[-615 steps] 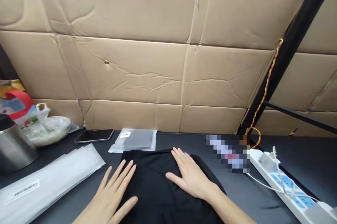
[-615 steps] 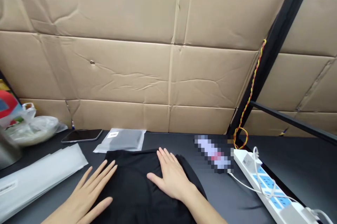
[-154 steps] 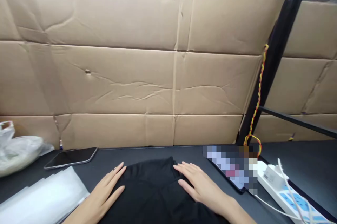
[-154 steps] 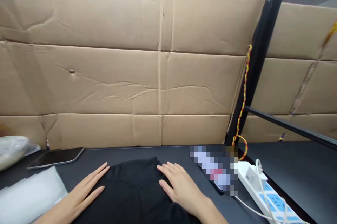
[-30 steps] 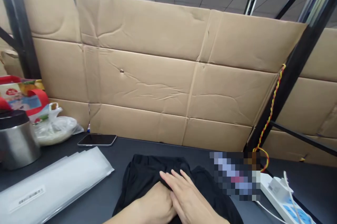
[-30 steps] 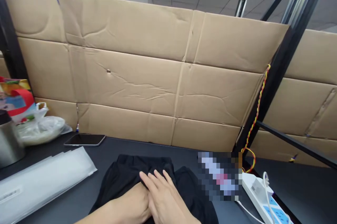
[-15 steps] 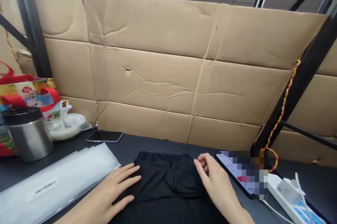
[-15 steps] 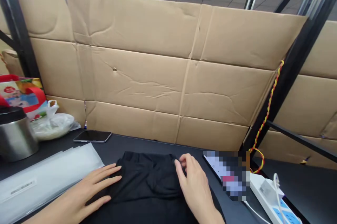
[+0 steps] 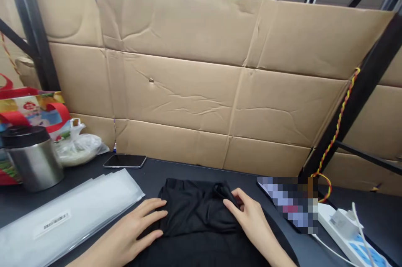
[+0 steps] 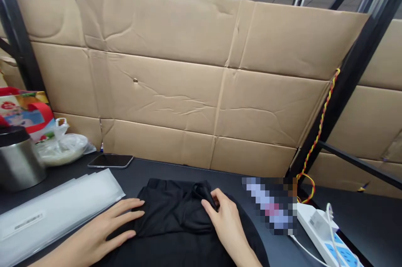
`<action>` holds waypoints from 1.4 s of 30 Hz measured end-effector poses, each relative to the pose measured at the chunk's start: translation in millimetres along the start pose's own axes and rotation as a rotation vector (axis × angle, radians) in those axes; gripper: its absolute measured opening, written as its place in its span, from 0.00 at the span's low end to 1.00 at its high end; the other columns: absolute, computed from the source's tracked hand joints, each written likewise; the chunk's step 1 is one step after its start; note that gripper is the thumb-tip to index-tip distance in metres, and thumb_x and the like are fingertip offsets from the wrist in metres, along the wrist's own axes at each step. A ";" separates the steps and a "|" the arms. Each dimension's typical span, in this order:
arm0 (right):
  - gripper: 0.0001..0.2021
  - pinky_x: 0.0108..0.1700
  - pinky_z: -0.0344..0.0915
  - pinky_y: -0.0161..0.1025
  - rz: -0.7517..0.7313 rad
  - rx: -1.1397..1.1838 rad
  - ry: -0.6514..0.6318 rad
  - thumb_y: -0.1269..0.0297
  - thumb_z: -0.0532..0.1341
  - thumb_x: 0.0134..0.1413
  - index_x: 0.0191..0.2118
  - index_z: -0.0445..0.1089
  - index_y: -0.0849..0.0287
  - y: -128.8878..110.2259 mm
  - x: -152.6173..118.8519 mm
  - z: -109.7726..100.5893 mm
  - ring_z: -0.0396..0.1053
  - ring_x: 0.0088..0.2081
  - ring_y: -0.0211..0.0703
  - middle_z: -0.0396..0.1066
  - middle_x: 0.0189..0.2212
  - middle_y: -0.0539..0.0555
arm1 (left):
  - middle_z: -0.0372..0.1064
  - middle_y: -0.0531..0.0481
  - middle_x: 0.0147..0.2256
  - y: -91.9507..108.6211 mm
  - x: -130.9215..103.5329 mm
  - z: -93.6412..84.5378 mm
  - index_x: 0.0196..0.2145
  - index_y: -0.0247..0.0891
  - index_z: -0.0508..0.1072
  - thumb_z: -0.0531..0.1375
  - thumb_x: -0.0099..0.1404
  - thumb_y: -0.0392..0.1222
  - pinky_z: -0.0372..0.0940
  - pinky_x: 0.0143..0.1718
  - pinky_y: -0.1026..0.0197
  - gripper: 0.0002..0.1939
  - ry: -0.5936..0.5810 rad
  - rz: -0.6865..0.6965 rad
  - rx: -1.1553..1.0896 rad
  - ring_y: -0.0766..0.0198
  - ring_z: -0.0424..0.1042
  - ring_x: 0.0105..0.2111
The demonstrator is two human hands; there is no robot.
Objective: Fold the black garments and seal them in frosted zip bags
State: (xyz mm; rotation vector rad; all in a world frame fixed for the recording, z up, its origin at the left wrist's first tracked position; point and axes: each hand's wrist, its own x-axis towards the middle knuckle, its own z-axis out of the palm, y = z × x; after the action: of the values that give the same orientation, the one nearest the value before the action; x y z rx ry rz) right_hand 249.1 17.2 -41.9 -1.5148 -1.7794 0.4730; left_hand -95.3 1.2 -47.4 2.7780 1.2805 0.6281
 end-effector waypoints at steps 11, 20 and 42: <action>0.16 0.33 0.63 0.36 0.148 0.006 -0.014 0.46 0.59 0.48 0.30 0.64 0.54 42.6 12.3 -27.4 0.71 0.32 0.46 0.72 0.27 0.49 | 0.66 0.52 0.57 24.6 28.7 8.4 0.53 0.50 0.70 0.56 0.70 0.41 0.63 0.58 0.51 0.16 -0.069 0.075 -0.032 0.54 0.63 0.59; 0.23 0.29 0.61 0.39 0.255 -0.189 -0.037 0.41 0.57 0.51 0.19 0.65 0.55 33.0 2.9 -34.4 0.72 0.27 0.51 0.70 0.20 0.54 | 0.65 0.52 0.58 17.3 24.4 21.5 0.54 0.50 0.69 0.55 0.70 0.41 0.63 0.57 0.50 0.17 -0.019 0.056 -0.054 0.53 0.62 0.59; 0.15 0.42 0.69 0.47 -0.440 -0.684 -0.050 0.82 0.55 0.51 0.42 0.67 0.59 -103.6 -2.3 61.6 0.71 0.41 0.54 0.72 0.37 0.59 | 0.63 0.51 0.60 16.2 20.6 31.6 0.53 0.51 0.70 0.57 0.69 0.40 0.62 0.58 0.50 0.16 0.010 -0.007 -0.144 0.54 0.62 0.59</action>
State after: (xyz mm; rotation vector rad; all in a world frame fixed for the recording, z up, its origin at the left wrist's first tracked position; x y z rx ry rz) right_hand 133.5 1.7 -11.5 -1.4586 -2.3734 -0.3584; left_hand -60.0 10.3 -66.2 2.6572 1.1944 0.7051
